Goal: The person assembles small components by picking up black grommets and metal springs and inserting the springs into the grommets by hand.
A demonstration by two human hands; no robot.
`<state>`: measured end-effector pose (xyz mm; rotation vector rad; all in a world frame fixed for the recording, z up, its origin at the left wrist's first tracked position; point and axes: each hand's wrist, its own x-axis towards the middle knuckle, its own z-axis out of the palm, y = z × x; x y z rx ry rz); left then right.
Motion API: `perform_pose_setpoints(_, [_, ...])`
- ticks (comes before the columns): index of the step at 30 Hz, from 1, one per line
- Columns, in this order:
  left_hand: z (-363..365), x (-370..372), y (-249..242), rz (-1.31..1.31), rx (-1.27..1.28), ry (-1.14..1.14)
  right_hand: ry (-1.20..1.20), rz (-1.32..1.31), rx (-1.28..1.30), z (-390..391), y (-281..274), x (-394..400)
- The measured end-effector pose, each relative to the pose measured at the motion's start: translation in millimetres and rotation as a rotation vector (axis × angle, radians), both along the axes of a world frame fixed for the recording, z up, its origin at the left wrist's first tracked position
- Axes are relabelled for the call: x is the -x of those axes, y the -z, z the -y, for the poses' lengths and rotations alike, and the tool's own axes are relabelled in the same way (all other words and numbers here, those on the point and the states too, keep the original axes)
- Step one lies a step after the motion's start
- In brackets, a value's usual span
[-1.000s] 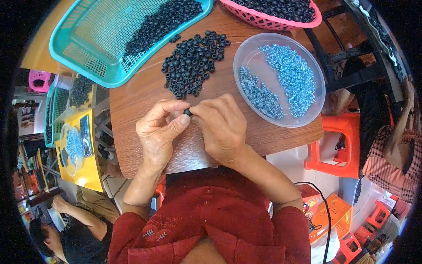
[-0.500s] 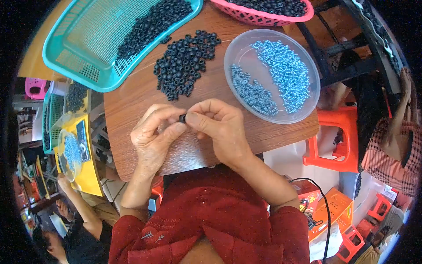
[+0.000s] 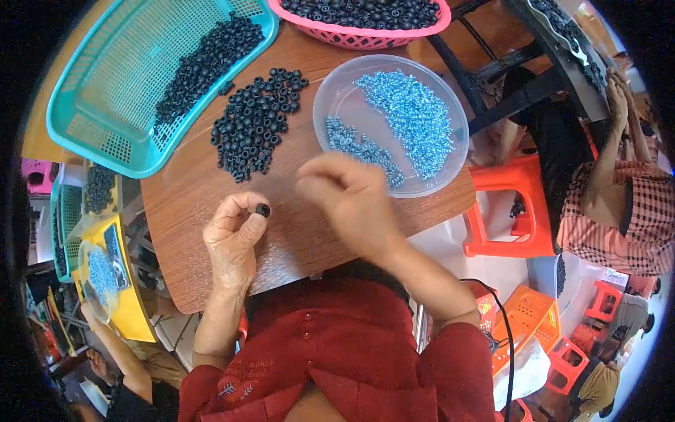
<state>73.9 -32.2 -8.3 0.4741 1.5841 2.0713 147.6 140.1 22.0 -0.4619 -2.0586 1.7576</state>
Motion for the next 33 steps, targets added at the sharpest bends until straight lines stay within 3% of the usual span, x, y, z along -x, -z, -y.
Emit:
perform_pose_setpoints(2, [-0.7, -1.0, 3.7, 0.034, 0.013, 0.028, 0.149, 0.037, -0.236, -32.8, -2.9, 3.0])
perform_pose_setpoints(5, [-1.2, -2.5, 7.5, 0.058, 0.019, 0.080, 0.185, 0.124, -0.291, -78.0, -4.8, 7.6])
perform_pose_setpoints(8, [-1.7, -0.9, 11.6, 0.003, 0.050, 0.134, 0.238, 0.069, -0.722, -107.3, 5.1, 8.3])
perform_pose_setpoints(9, [-1.8, -0.3, 13.2, 0.006, 0.045, 0.136, 0.239, 0.072, -0.727, -113.0, 8.0, 9.2])
perform_pose_setpoints(11, [-2.0, 1.1, 16.5, 0.035, 0.081, 0.157, 0.208, 0.073, -1.045, -121.4, 12.4, 11.1])
perform_pose_setpoints(17, [0.0, 4.5, 23.2, 0.006, 0.101, 0.199, 0.067, 0.176, -1.476, -125.2, 29.6, 33.4])
perform_pose_setpoints(24, [1.4, 5.5, 23.0, 0.087, 0.086, 0.203, -0.020, 0.234, -1.593, -116.8, 33.6, 47.3])
perform_pose_setpoints(33, [1.2, 6.9, 22.5, 0.097, 0.047, 0.185, -0.053, 0.218, -1.522, -111.8, 39.9, 52.6])
